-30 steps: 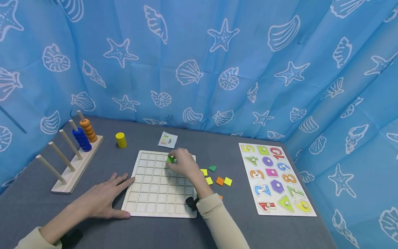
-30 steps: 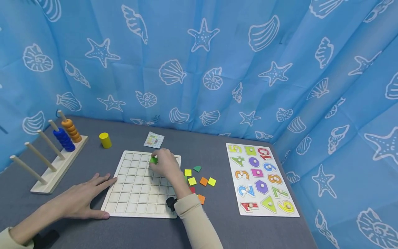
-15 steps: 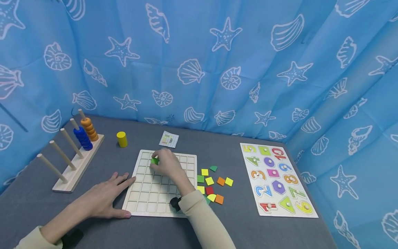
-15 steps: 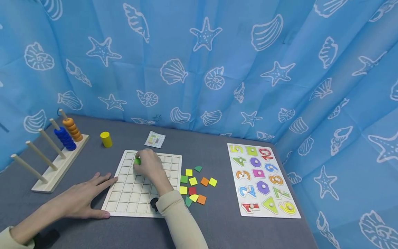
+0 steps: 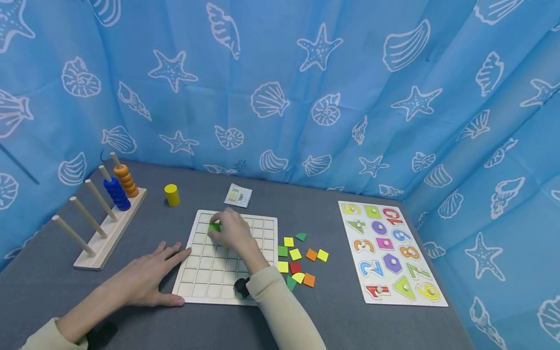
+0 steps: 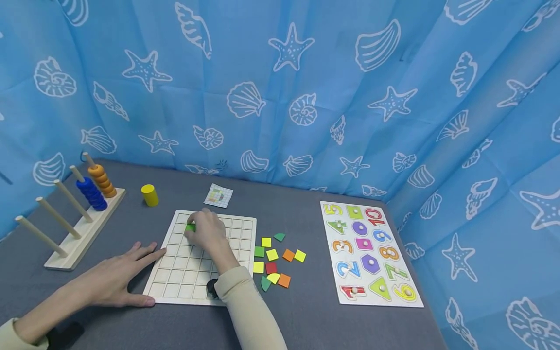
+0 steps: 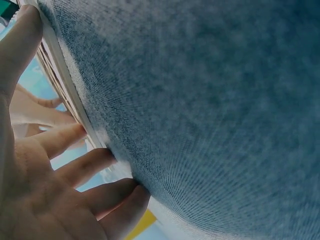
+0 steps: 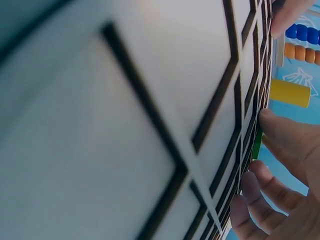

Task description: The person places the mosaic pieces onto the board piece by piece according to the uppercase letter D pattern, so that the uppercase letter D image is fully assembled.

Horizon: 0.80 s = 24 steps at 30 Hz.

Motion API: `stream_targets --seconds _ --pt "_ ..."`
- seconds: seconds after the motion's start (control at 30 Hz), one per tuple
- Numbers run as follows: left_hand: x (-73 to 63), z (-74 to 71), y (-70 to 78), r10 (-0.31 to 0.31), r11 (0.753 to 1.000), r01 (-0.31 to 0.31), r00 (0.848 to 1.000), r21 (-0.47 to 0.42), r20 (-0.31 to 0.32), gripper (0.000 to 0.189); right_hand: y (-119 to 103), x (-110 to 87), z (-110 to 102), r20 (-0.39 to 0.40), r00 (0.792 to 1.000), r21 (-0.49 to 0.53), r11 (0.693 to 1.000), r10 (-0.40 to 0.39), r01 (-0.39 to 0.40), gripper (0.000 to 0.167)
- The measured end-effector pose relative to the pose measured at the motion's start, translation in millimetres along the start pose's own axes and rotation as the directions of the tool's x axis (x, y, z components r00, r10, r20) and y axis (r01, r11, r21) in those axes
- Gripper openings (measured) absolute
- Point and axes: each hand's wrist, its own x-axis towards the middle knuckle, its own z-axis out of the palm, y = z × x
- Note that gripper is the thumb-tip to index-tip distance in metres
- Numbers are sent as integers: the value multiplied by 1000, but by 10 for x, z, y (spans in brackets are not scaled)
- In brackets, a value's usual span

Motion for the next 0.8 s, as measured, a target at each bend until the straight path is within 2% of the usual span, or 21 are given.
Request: stream_targets --seconds 0.4,0.8 --pt "-6 0 0 -5 1000 5 1000 -3 10 123 5 -28 -24 8 1000 35 999 18 -18 25" --pt "8 1 -4 -14 1000 14 1000 -18 22 122 3 -35 -114 116 993 -10 1000 -15 16 31"
